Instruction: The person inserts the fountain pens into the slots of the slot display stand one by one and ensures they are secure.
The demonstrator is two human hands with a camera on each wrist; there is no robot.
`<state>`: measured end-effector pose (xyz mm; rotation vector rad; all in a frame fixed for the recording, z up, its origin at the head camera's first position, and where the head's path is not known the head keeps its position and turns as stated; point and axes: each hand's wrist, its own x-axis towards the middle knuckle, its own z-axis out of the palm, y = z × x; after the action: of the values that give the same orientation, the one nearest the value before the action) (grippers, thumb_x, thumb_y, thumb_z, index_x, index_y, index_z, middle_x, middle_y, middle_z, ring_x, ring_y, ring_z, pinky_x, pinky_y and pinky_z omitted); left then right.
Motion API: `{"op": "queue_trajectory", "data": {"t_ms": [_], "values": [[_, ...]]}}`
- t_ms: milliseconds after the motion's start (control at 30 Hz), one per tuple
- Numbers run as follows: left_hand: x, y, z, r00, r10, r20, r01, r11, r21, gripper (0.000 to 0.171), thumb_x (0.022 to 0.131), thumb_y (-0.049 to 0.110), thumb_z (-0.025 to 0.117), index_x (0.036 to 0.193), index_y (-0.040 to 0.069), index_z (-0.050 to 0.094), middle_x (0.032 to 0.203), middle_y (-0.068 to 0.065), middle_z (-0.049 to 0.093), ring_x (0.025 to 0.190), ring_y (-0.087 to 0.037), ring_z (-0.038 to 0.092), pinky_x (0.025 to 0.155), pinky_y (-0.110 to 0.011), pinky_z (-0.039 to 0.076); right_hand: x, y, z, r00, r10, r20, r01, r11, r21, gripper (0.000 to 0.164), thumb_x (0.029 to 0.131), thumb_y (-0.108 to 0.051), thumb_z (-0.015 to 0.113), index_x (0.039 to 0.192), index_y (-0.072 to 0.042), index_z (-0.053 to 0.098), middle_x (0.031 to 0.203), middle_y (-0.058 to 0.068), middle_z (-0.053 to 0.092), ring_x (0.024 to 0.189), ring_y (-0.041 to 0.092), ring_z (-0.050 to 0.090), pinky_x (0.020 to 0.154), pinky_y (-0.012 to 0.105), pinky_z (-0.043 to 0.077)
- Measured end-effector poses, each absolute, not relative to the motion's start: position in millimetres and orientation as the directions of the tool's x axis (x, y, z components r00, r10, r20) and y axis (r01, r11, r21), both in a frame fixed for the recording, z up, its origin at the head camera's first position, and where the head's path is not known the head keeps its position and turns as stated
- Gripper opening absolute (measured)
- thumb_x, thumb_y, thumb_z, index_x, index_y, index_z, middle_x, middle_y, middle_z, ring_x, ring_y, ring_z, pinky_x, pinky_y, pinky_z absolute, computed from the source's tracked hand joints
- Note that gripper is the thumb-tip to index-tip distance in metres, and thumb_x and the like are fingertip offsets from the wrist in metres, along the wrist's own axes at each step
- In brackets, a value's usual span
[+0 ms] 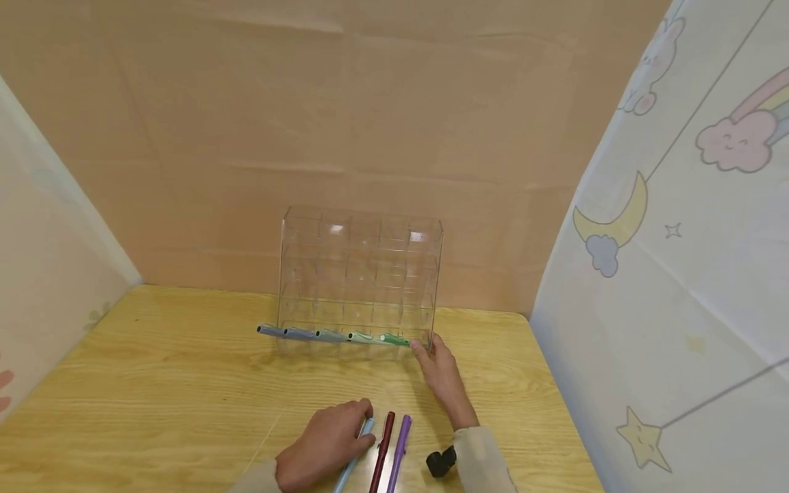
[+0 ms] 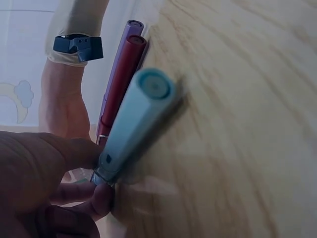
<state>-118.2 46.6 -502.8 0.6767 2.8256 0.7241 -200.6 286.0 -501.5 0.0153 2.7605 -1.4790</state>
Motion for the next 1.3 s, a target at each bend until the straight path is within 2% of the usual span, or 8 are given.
{"op": "queue_trajectory", "data": {"t_ms": [300, 567, 733, 833, 967, 1300], "values": [[-117.8, 44.2, -502.4, -0.888, 0.460, -0.010, 0.397, 0.776, 0.491, 0.011, 0.089, 0.019, 0.073, 0.098, 0.014, 0.068, 0.078, 0.007, 0.062, 0.058, -0.005, 0.048, 0.050, -0.025, 0.041, -201.6, 285.0, -500.3, -1.000, 0.006, -0.015, 0.016, 0.557, -0.831, 0.074, 0.113, -0.045, 0.050, 0.166, 0.003, 0.027, 0.170, 0.030, 0.031, 0.156, 0.054, 0.034, 0.125, 0.067, 0.032], [-121.9, 35.7, -490.7, -0.896, 0.443, -0.015, 0.360, 0.748, 0.558, 0.016, 0.085, 0.020, 0.070, 0.099, 0.013, 0.069, 0.077, 0.007, 0.063, 0.060, -0.005, 0.049, 0.052, -0.025, 0.043, -200.9, 286.2, -501.4, -1.000, 0.001, -0.010, 0.009, 0.557, -0.830, 0.078, 0.112, -0.050, 0.049, 0.165, 0.003, 0.026, 0.171, 0.031, 0.030, 0.156, 0.055, 0.033, 0.124, 0.068, 0.033], [-123.7, 28.6, -473.0, -0.891, 0.454, 0.005, 0.341, 0.663, 0.667, 0.018, 0.086, 0.018, 0.069, 0.103, 0.012, 0.067, 0.074, 0.011, 0.060, 0.055, -0.003, 0.048, 0.049, -0.022, 0.042, -201.0, 286.4, -501.7, -1.000, -0.004, -0.010, 0.006, 0.554, -0.833, 0.076, 0.113, -0.047, 0.049, 0.166, 0.002, 0.026, 0.171, 0.031, 0.030, 0.156, 0.054, 0.033, 0.124, 0.068, 0.032], [-124.1, 24.3, -460.7, -0.888, 0.459, 0.029, 0.344, 0.621, 0.704, 0.017, 0.088, 0.018, 0.068, 0.103, 0.014, 0.065, 0.075, 0.013, 0.060, 0.051, -0.002, 0.044, 0.047, -0.021, 0.037, -200.4, 286.6, -501.3, -1.000, -0.002, -0.010, 0.007, 0.559, -0.829, 0.076, 0.113, -0.048, 0.049, 0.165, 0.003, 0.026, 0.171, 0.031, 0.030, 0.156, 0.054, 0.034, 0.124, 0.068, 0.033], [-124.9, 19.7, -443.9, -0.888, 0.454, 0.075, 0.361, 0.586, 0.726, 0.015, 0.089, 0.017, 0.069, 0.103, 0.017, 0.063, 0.078, 0.013, 0.062, 0.048, -0.002, 0.034, 0.046, -0.018, 0.028, -199.6, 287.0, -501.1, -1.000, -0.001, -0.010, 0.007, 0.559, -0.829, 0.076, 0.113, -0.048, 0.049, 0.165, 0.002, 0.027, 0.171, 0.030, 0.029, 0.156, 0.055, 0.033, 0.124, 0.068, 0.033], [-131.2, 2.7, -399.0, -0.902, 0.393, 0.180, 0.395, 0.581, 0.711, 0.016, 0.096, 0.017, 0.072, 0.108, 0.017, 0.062, 0.094, 0.007, 0.071, 0.046, -0.002, 0.029, 0.044, -0.017, 0.024, -200.8, 286.4, -501.9, -1.000, -0.020, 0.000, -0.011, 0.559, -0.829, 0.080, 0.112, -0.054, 0.047, 0.165, 0.003, 0.027, 0.171, 0.031, 0.029, 0.155, 0.055, 0.033, 0.123, 0.069, 0.033]]}}
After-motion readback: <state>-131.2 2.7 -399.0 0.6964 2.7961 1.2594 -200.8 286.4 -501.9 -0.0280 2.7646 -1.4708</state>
